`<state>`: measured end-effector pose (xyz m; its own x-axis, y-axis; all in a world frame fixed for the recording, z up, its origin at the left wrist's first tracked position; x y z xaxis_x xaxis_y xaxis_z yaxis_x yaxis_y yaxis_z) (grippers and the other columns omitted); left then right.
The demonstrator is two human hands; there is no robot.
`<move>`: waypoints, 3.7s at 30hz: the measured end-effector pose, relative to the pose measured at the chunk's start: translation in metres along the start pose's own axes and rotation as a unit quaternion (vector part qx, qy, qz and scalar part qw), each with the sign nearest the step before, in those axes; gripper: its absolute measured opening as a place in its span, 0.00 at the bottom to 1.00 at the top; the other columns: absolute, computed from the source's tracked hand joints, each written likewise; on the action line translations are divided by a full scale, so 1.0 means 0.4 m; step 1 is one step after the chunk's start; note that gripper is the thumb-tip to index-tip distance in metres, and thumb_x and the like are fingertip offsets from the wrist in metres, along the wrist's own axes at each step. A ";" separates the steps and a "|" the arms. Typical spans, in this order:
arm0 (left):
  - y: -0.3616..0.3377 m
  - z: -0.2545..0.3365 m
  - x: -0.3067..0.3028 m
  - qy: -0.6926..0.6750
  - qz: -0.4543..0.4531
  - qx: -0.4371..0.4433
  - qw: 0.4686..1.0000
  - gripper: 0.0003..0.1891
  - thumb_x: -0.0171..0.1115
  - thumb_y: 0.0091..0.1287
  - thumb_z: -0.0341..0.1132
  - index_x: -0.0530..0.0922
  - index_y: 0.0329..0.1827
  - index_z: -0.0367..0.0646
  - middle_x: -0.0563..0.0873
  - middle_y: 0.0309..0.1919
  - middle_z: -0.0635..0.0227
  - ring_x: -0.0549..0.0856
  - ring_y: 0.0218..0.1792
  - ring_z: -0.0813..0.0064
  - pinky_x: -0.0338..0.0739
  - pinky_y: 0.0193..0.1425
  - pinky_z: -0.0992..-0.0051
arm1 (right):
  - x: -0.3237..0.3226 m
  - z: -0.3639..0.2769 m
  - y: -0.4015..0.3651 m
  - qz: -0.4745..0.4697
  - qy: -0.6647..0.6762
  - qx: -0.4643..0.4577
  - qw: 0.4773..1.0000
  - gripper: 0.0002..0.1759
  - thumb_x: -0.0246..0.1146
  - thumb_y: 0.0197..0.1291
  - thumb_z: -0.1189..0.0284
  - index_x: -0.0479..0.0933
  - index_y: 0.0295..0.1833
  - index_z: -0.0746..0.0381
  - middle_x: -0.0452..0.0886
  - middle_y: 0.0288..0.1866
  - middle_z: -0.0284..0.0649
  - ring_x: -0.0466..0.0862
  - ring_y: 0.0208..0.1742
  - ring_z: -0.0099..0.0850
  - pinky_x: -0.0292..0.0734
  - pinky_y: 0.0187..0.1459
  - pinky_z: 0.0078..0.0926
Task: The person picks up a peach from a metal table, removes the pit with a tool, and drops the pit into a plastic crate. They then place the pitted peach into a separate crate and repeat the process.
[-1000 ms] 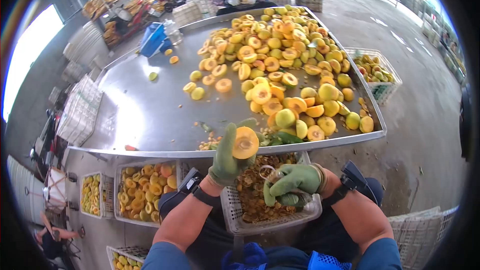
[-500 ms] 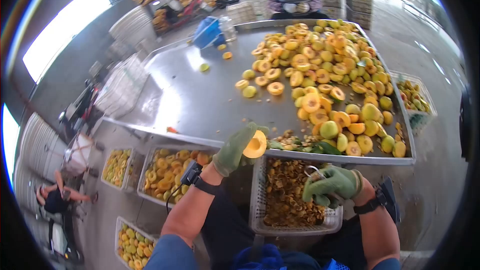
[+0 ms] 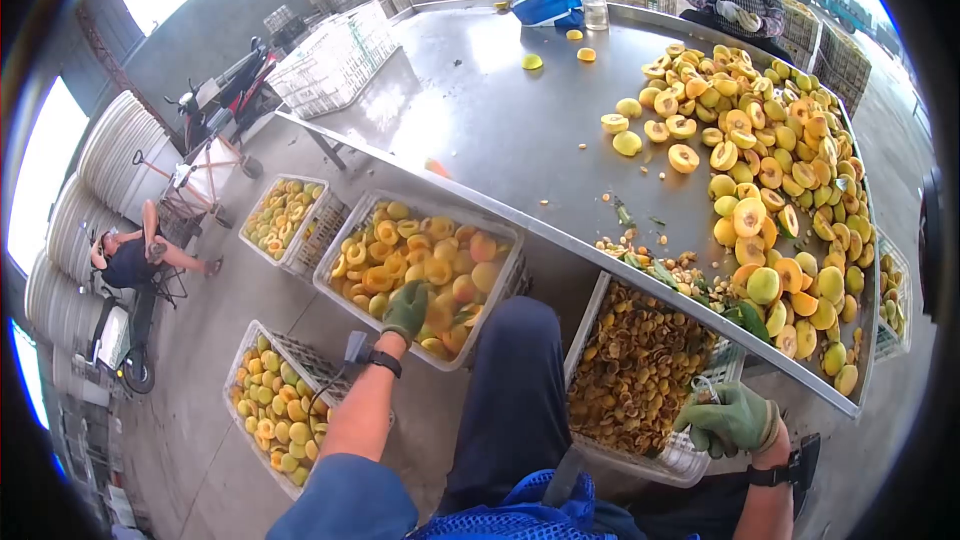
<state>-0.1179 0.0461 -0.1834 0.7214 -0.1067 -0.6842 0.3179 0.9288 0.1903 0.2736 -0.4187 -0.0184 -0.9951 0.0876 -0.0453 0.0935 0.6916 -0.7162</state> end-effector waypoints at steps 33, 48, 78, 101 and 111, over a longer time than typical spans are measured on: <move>-0.118 1.375 0.749 -0.362 -0.470 0.015 0.805 0.22 0.69 0.71 0.46 0.80 0.61 0.42 0.87 0.47 0.71 0.88 0.48 0.75 0.88 0.45 0.69 | -0.198 0.027 -0.068 0.232 0.181 -0.212 0.932 0.20 0.62 0.74 0.54 0.79 0.48 0.62 0.84 0.29 0.35 0.80 0.22 0.21 0.75 0.23 0.20; -0.250 1.198 0.655 -0.489 -0.559 -0.117 0.660 0.21 0.50 0.84 0.45 0.76 0.65 0.36 0.86 0.55 0.61 0.89 0.50 0.71 0.90 0.46 0.72 | -0.282 -0.029 0.030 0.449 0.068 -0.269 0.849 0.19 0.68 0.69 0.60 0.79 0.41 0.68 0.84 0.31 0.45 0.81 0.31 0.28 0.78 0.37 0.33; -0.355 1.231 0.566 -0.330 -0.416 0.178 0.828 0.18 0.55 0.82 0.40 0.79 0.64 0.35 0.85 0.55 0.63 0.83 0.53 0.75 0.80 0.61 0.72 | -0.145 -0.006 0.007 0.493 -0.197 -0.144 0.835 0.15 0.61 0.68 0.64 0.78 0.47 0.66 0.87 0.36 0.54 0.88 0.39 0.54 0.82 0.41 0.50; -0.358 1.230 0.514 -0.258 -0.297 0.399 0.828 0.22 0.45 0.85 0.42 0.73 0.70 0.34 0.80 0.64 0.55 0.79 0.62 0.62 0.73 0.69 0.63 | -0.127 -0.011 -0.017 0.276 -0.093 -0.227 0.929 0.11 0.64 0.61 0.65 0.83 0.34 0.61 0.83 0.26 0.43 0.84 0.24 0.39 0.80 0.27 0.39; -0.368 1.230 0.513 -0.351 -0.440 0.306 0.768 0.26 0.52 0.83 0.51 0.73 0.72 0.39 0.79 0.65 0.59 0.81 0.60 0.69 0.77 0.67 0.65 | -0.104 0.003 -0.023 -0.012 0.152 -0.165 0.974 0.15 0.62 0.62 0.57 0.82 0.33 0.57 0.80 0.22 0.33 0.77 0.15 0.26 0.73 0.16 0.30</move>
<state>0.2861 -0.2870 -0.0056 0.1466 -0.9623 -0.2293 0.9470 0.0695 0.3138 0.3141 -0.4296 -0.0107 -0.9465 0.2428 0.2126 0.1259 0.8844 -0.4495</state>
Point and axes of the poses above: each hand's wrist, its own y-axis towards the middle knuckle, its own x-axis out of the palm, z = x × y, the point moved 7 cm from there along y, towards the middle knuckle
